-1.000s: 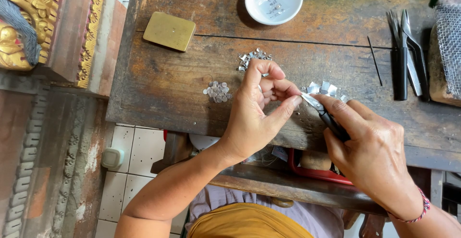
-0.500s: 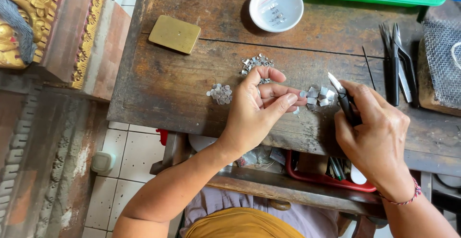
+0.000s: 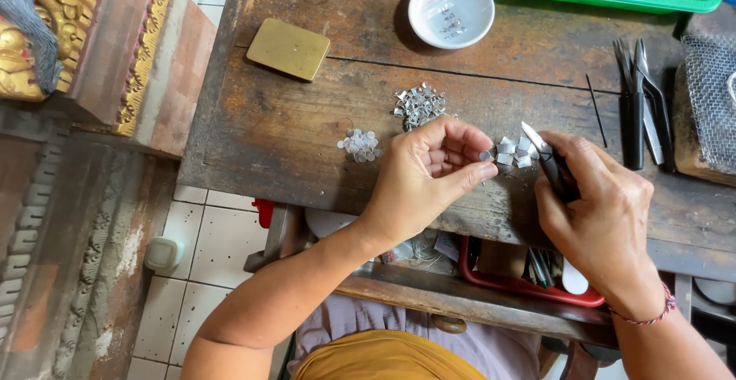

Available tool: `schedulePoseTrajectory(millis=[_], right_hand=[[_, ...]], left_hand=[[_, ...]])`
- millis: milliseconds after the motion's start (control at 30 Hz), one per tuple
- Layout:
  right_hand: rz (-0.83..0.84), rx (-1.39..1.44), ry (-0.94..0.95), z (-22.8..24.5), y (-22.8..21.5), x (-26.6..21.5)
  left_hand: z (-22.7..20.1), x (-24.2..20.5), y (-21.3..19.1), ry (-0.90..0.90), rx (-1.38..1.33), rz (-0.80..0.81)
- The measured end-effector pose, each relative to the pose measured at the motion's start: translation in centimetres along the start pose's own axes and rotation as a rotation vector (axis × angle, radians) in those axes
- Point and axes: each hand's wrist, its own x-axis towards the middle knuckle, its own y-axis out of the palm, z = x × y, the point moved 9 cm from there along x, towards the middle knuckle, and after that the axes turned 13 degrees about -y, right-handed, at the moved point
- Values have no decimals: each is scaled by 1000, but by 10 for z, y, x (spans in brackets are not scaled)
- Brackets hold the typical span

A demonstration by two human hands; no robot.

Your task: Shaping and assembling small silver jewelry components using needle-nose pliers at a workbench.

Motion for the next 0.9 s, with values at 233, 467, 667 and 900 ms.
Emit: schedulePoseTrajectory(millis=[233,467,667,900], right_hand=[[41,12,11,3,0,3],[40,16,0,5,0,4],[42,14,7,4,0,3],[46,27,7,4,0,3]], left_hand=[[1,0,3,-33,22,1],[-4,-2,2,-21,56,2],[-2,-1,1,-16,67,-16],[-6,-2,0,12,123,-50]])
